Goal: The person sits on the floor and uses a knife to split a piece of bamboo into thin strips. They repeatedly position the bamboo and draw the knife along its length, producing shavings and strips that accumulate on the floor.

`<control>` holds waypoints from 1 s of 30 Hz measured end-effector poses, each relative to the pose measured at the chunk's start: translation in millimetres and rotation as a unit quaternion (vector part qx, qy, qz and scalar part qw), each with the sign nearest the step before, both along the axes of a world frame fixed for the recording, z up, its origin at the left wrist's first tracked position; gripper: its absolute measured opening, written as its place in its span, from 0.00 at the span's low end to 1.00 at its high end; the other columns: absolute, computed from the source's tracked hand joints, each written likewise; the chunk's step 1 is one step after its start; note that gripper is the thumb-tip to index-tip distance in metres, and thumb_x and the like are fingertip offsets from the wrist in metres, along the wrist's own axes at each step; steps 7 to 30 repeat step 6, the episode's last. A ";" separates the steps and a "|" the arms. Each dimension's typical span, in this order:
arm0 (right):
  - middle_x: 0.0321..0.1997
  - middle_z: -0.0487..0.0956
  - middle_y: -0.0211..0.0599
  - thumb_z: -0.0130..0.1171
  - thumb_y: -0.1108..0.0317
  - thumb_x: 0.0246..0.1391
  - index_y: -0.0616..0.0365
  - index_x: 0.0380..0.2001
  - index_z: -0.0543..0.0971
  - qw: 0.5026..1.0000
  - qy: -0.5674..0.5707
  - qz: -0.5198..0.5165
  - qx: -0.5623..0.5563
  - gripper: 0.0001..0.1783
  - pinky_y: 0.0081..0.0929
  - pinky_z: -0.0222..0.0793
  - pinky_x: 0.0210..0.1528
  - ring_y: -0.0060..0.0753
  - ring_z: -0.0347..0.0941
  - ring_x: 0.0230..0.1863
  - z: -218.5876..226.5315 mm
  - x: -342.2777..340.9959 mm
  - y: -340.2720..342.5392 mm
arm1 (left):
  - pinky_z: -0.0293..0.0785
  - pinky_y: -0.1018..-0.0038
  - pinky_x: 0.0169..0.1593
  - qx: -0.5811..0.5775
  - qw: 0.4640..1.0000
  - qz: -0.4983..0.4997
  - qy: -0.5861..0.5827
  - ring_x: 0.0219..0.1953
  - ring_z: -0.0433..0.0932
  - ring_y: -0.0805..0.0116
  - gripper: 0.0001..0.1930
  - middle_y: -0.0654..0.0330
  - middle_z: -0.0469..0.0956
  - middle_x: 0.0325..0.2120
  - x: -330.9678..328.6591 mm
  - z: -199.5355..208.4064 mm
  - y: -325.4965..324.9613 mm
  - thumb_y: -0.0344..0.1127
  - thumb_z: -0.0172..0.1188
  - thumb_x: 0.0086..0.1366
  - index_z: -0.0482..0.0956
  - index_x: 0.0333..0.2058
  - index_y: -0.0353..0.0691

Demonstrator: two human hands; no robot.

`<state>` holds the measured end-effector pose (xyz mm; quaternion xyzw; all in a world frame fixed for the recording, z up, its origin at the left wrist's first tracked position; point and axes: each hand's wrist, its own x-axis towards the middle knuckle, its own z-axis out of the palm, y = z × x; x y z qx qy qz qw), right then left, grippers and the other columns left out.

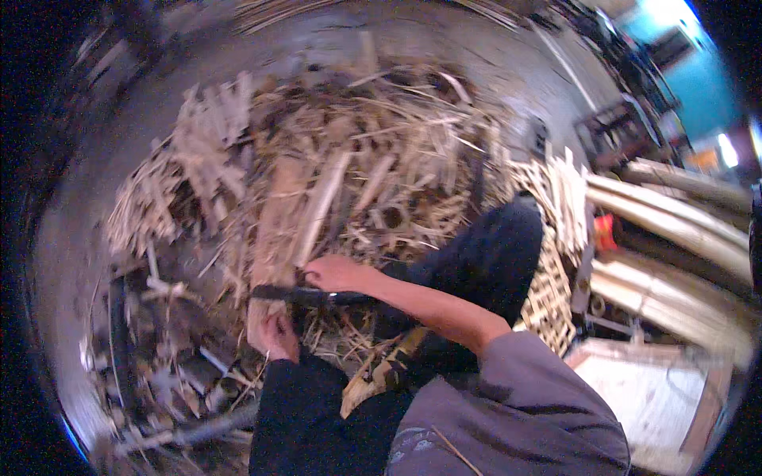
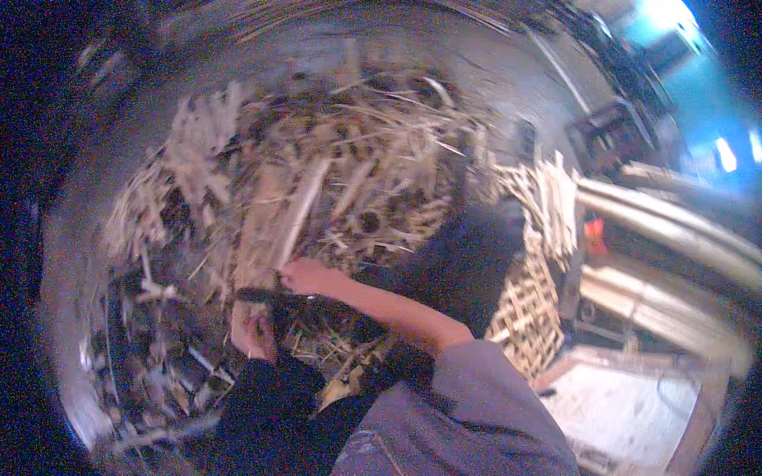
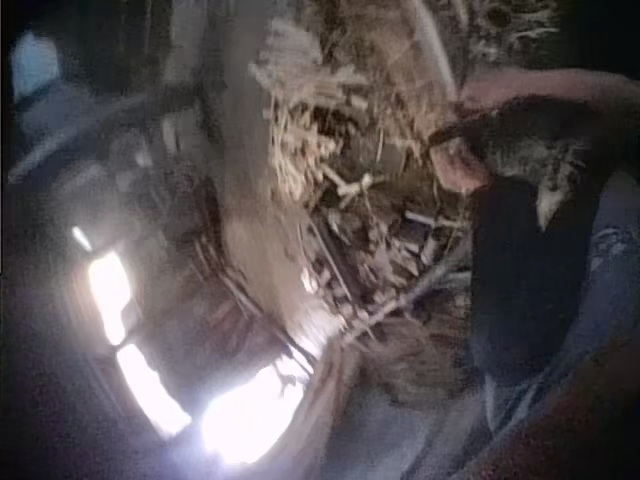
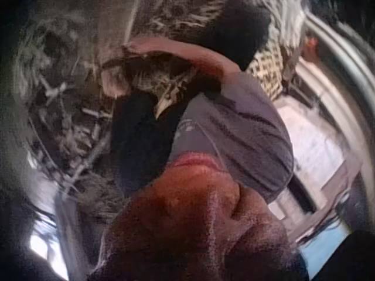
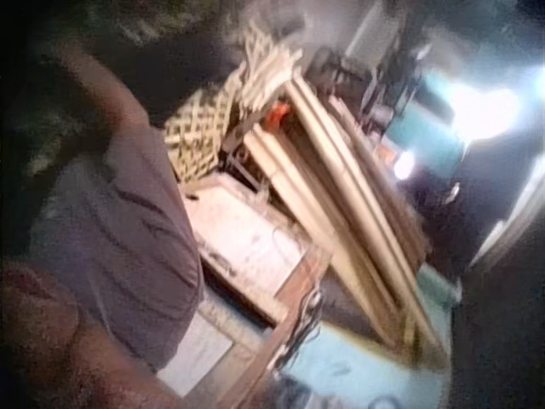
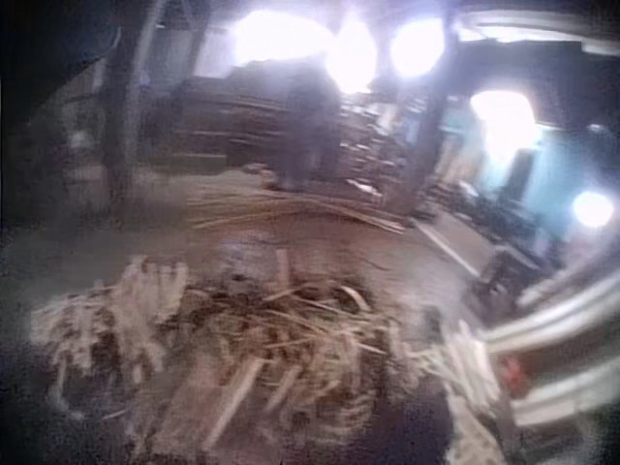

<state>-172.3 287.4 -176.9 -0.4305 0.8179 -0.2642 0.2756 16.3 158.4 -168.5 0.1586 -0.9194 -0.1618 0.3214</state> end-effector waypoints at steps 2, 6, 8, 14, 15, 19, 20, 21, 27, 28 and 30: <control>0.28 0.76 0.54 0.48 0.58 0.52 0.60 0.28 0.73 0.999 0.027 0.013 -0.019 0.15 0.54 0.67 0.34 0.60 0.73 0.33 32.2 0.5 8.6 | 0.69 0.63 0.41 0.188 0.979 0.037 -0.072 0.38 0.73 0.57 0.06 0.51 0.73 0.36 18.2 -36.8 -0.7 0.30 0.56 0.59 0.76 0.34 0.36; 0.27 0.76 0.54 0.48 0.58 0.52 0.60 0.28 0.73 0.998 0.042 -0.030 -0.038 0.14 0.55 0.69 0.35 0.58 0.75 0.33 131.0 8.9 64.3 | 0.68 0.58 0.49 0.220 0.956 -0.180 -0.067 0.43 0.73 0.53 0.09 0.53 0.73 0.39 0.0 -52.5 -10.4 0.28 0.56 0.59 0.77 0.40 0.39; 0.27 0.76 0.54 0.48 0.58 0.52 0.60 0.28 0.73 0.998 0.042 -0.030 -0.038 0.14 0.55 0.69 0.35 0.58 0.75 0.33 131.0 8.9 64.3 | 0.68 0.58 0.49 0.220 0.956 -0.180 -0.067 0.43 0.73 0.53 0.09 0.53 0.73 0.39 0.0 -52.5 -10.4 0.28 0.56 0.59 0.77 0.40 0.39; 0.27 0.76 0.54 0.48 0.58 0.52 0.60 0.28 0.73 0.998 0.042 -0.030 -0.038 0.14 0.55 0.69 0.35 0.58 0.75 0.33 131.0 8.9 64.3 | 0.68 0.58 0.49 0.220 0.956 -0.180 -0.067 0.43 0.73 0.53 0.09 0.53 0.73 0.39 0.0 -52.5 -10.4 0.28 0.56 0.59 0.77 0.40 0.39; 0.27 0.76 0.54 0.48 0.58 0.52 0.60 0.28 0.73 0.998 0.042 -0.030 -0.038 0.14 0.55 0.69 0.35 0.58 0.75 0.33 131.0 8.9 64.3 | 0.68 0.58 0.49 0.220 0.956 -0.180 -0.067 0.43 0.73 0.53 0.09 0.53 0.73 0.39 0.0 -52.5 -10.4 0.28 0.56 0.59 0.77 0.40 0.39; 0.27 0.76 0.54 0.48 0.58 0.52 0.60 0.28 0.73 0.998 0.042 -0.030 -0.038 0.14 0.55 0.69 0.35 0.58 0.75 0.33 131.0 8.9 64.3 | 0.68 0.58 0.49 0.220 0.956 -0.180 -0.067 0.43 0.73 0.53 0.09 0.53 0.73 0.39 0.0 -52.5 -10.4 0.28 0.56 0.59 0.77 0.40 0.39; 0.27 0.76 0.54 0.48 0.58 0.52 0.60 0.28 0.73 0.998 0.042 -0.030 -0.038 0.14 0.55 0.69 0.35 0.58 0.75 0.33 131.0 8.9 64.3 | 0.68 0.58 0.49 0.220 0.956 -0.180 -0.067 0.43 0.73 0.53 0.09 0.53 0.73 0.39 0.0 -52.5 -10.4 0.28 0.56 0.59 0.77 0.40 0.39; 0.27 0.76 0.54 0.48 0.58 0.52 0.60 0.28 0.73 0.998 0.042 -0.030 -0.038 0.14 0.55 0.69 0.35 0.58 0.75 0.33 131.0 8.9 64.3 | 0.68 0.58 0.49 0.220 0.956 -0.180 -0.067 0.43 0.73 0.53 0.09 0.53 0.73 0.39 0.0 -52.5 -10.4 0.28 0.56 0.59 0.77 0.40 0.39; 0.27 0.76 0.54 0.48 0.58 0.52 0.60 0.28 0.73 0.998 0.042 -0.030 -0.038 0.14 0.55 0.69 0.35 0.58 0.75 0.33 131.0 8.9 64.3 | 0.68 0.58 0.49 0.220 0.956 -0.180 -0.067 0.43 0.73 0.53 0.09 0.53 0.73 0.39 0.0 -52.5 -10.4 0.28 0.56 0.59 0.77 0.40 0.39; 0.27 0.76 0.54 0.48 0.58 0.52 0.60 0.28 0.73 0.998 0.042 -0.030 -0.038 0.14 0.55 0.69 0.35 0.58 0.75 0.33 131.0 8.9 64.3 | 0.68 0.58 0.49 0.220 0.956 -0.180 -0.067 0.43 0.73 0.53 0.09 0.53 0.73 0.39 0.0 -52.5 -10.4 0.28 0.56 0.59 0.77 0.40 0.39; 0.27 0.76 0.54 0.48 0.58 0.52 0.60 0.28 0.73 0.998 0.042 -0.030 -0.038 0.14 0.55 0.69 0.35 0.58 0.75 0.33 131.0 8.9 64.3 | 0.68 0.58 0.49 0.220 0.956 -0.180 -0.067 0.43 0.73 0.53 0.09 0.53 0.73 0.39 0.0 -52.5 -10.4 0.28 0.56 0.59 0.77 0.40 0.39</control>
